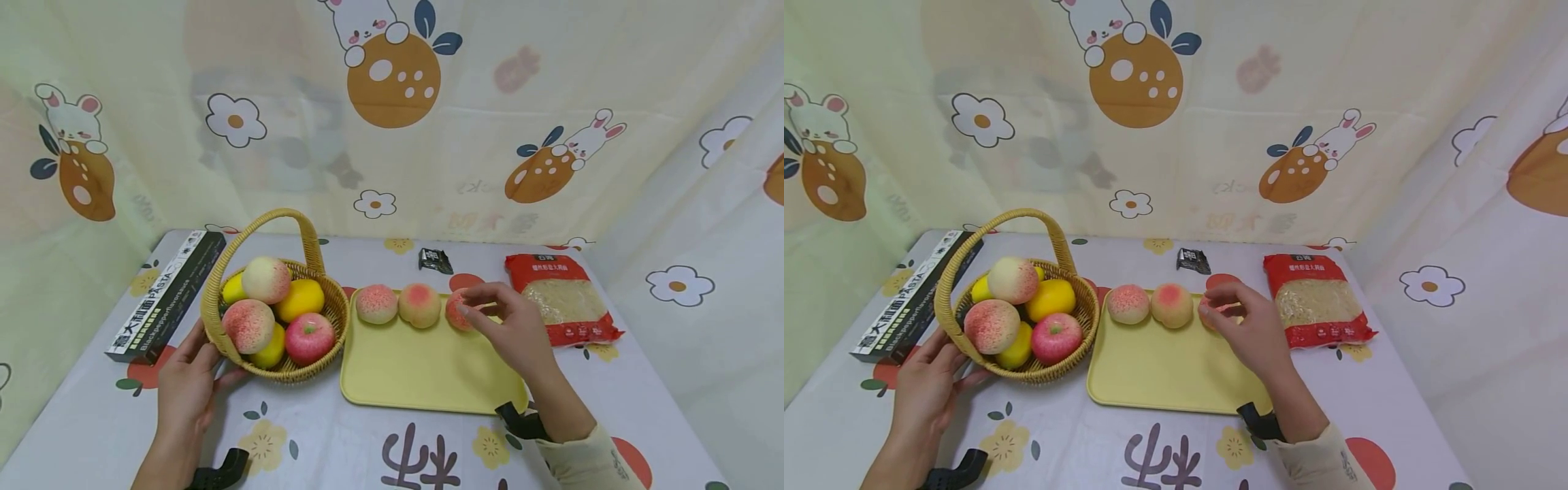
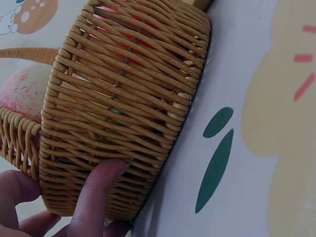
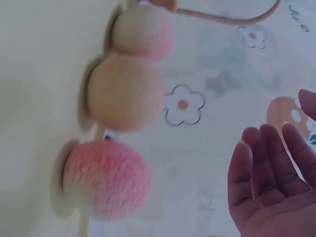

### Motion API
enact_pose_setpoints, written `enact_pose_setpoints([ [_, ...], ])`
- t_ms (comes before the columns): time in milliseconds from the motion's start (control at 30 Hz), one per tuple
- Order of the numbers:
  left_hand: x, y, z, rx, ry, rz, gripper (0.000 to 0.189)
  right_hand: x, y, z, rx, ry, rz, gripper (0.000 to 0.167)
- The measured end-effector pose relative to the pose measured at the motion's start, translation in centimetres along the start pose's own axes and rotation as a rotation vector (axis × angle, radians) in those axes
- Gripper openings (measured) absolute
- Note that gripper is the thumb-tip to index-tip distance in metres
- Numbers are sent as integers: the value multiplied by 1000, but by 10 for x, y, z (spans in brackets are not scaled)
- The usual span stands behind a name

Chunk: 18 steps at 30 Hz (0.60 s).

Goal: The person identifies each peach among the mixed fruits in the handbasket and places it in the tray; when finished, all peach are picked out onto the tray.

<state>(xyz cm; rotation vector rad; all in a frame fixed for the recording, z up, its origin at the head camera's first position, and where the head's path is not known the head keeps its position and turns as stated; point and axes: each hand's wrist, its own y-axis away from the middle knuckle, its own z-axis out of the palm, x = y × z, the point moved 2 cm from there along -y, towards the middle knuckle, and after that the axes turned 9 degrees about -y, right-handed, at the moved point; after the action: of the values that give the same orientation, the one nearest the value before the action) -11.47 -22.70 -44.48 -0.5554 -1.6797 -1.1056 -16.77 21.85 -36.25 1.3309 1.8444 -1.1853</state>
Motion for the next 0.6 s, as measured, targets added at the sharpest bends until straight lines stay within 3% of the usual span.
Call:
enact_pose_setpoints([
  [133, 1, -1, 0, -6, 4, -3, 54, -6, 6, 4, -11, -119, 14, 19],
  [367, 3, 0, 1, -4, 7, -11, 54, -9, 13, 12, -24, -234, 88, 14],
  [600, 1, -1, 1, 8, -2, -23, 53, -14, 13, 21, -49, -270, 51, 11],
])
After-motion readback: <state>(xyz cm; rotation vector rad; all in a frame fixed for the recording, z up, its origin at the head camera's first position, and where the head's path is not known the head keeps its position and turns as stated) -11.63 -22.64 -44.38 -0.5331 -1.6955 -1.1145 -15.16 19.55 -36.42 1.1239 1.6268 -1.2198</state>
